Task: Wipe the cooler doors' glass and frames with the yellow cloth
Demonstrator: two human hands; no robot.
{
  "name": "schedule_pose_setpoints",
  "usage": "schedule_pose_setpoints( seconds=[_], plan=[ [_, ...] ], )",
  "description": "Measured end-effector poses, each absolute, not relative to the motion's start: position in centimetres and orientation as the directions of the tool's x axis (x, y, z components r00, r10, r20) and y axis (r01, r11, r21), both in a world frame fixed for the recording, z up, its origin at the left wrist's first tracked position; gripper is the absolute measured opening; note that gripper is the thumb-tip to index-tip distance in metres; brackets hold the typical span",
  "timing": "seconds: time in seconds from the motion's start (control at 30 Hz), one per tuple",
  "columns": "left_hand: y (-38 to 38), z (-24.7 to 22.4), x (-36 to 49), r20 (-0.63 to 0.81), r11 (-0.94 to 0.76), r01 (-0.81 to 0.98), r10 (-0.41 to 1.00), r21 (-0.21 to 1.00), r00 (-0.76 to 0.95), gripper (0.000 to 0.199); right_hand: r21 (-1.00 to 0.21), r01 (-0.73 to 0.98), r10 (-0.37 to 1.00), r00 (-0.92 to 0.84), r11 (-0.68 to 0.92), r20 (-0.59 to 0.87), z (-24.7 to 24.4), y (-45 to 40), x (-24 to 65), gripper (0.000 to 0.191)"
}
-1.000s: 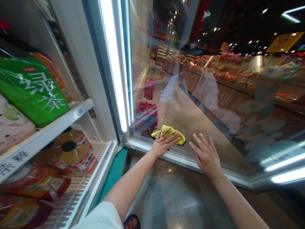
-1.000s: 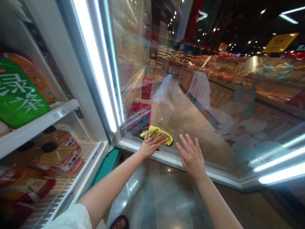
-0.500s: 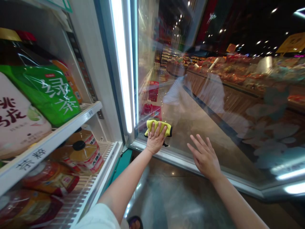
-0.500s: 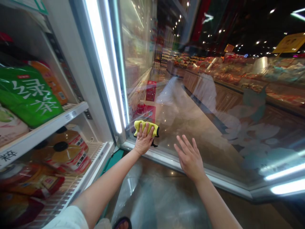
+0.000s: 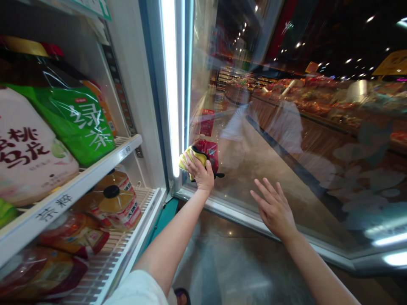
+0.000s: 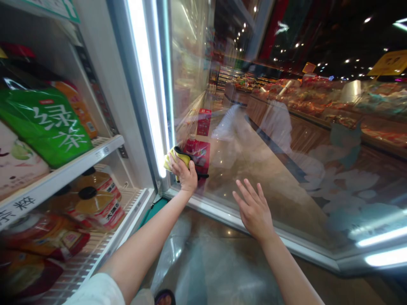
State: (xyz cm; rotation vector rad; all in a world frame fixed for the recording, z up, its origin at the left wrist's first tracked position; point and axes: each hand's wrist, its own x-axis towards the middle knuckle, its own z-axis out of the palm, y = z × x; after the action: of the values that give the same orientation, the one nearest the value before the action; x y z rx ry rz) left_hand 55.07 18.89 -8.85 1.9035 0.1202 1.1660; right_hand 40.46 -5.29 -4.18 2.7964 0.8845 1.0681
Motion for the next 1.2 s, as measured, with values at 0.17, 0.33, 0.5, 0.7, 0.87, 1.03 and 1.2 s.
schedule_pose_setpoints(
  seconds=[0.17,0.33,0.5,0.7,0.87,1.03,1.2],
  plan=[
    [20.7,-4.3,56.5,0.773,-0.723,-0.359,0.379,0.590,0.508,0.072,0.214,0.515,0.527,0.595,-0.830,0.607,-3.6,-5.1,40.8,0.039],
    [20.9,-11.4,54.7,0.763,-0.750,-0.340,0.323,0.568,0.560,0.069,0.204,0.518,0.522,0.597,-0.831,0.610,-3.6,-5.1,41.0,0.039],
    [19.2,-18.8,53.3,0.713,-0.748,-0.189,0.476,0.636,0.515,0.073,0.200,0.519,0.522,0.602,-0.831,0.604,-4.5,-5.5,40.5,0.039],
    [17.1,-14.6,55.0,0.706,-0.725,-0.159,0.557,0.670,0.436,0.077,0.191,0.505,0.508,0.622,-0.842,0.597,-5.2,-6.3,40.2,0.038],
    [15.7,-12.1,52.7,0.767,-0.826,-0.242,0.306,0.508,0.564,0.078,0.173,0.509,0.499,0.620,-0.843,0.606,-5.6,-6.0,40.7,0.037],
    [15.5,-14.8,50.8,0.764,-0.821,-0.564,-0.307,0.089,0.568,0.058,0.169,0.502,0.491,0.626,-0.848,0.605,-5.9,-5.9,40.6,0.038],
    [17.0,-11.2,52.7,0.759,-0.806,-0.555,-0.225,0.208,0.612,0.053,0.177,0.490,0.486,0.629,-0.854,0.607,-5.7,-6.8,40.2,0.039]
  ],
)
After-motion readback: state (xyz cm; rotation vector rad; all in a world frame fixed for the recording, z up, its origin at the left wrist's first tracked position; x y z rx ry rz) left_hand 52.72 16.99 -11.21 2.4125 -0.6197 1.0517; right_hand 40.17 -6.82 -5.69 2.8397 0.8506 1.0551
